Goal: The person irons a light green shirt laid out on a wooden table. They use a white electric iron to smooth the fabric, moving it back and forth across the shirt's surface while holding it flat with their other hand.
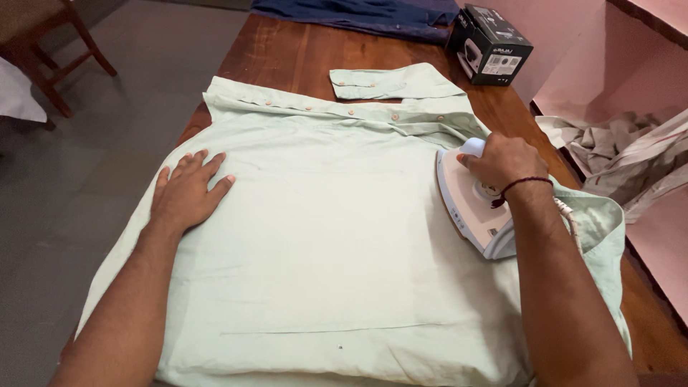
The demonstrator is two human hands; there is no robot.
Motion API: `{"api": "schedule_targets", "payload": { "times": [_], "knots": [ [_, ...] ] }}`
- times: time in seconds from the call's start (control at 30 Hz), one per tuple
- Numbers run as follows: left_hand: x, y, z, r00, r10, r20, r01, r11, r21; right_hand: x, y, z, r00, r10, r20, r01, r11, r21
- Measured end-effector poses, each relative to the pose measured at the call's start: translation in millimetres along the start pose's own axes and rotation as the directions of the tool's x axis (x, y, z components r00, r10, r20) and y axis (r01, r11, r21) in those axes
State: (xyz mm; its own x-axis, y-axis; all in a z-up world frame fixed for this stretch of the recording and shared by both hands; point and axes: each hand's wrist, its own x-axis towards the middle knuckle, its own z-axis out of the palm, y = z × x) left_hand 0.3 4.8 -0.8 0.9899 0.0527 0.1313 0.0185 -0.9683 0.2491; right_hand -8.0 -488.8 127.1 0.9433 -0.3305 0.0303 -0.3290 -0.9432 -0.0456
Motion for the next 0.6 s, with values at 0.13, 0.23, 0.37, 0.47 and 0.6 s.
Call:
{"api": "schedule_targets", "payload": {
  "times": [0.13, 0.23, 0.37, 0.47, 0.6],
  "knots": [
    [1.4, 1.0, 0.7, 1.0, -0.012, 0.008, 0.012, 1.0, -0.005, -0.8, 1.2, 1.5, 1.0, -0.023, -0.001, 0.023, 1.0, -0.003],
    [1.4, -1.4, 1.4, 1.0, 0.004, -0.003, -0.004, 1.0, -0.018, -6.4, 0.7, 0.8, 0.993, -0.119, -0.002, 0.118, 0.992, -0.047],
    [2.0, -3.3, 4.3, 1.0, 0.011, -0.011, -0.012, 1.0, -0.027, -17.2, -3.3, -1.4, 0.987, -0.16, 0.025, 0.161, 0.986, -0.045],
    [3.4, -4.4, 5.1, 1.0, 0.019, -0.021, -0.019, 1.0, -0.024, -23.0, -9.7, -3.3, 0.983, -0.176, 0.054, 0.177, 0.984, -0.027],
    [3.7, -4.1, 5.7, 1.0, 0.013, -0.018, -0.013, 1.0, -0.016, -35.3, -28.2, 0.8, 0.971, -0.226, 0.075, 0.227, 0.974, -0.007]
  ]
}}
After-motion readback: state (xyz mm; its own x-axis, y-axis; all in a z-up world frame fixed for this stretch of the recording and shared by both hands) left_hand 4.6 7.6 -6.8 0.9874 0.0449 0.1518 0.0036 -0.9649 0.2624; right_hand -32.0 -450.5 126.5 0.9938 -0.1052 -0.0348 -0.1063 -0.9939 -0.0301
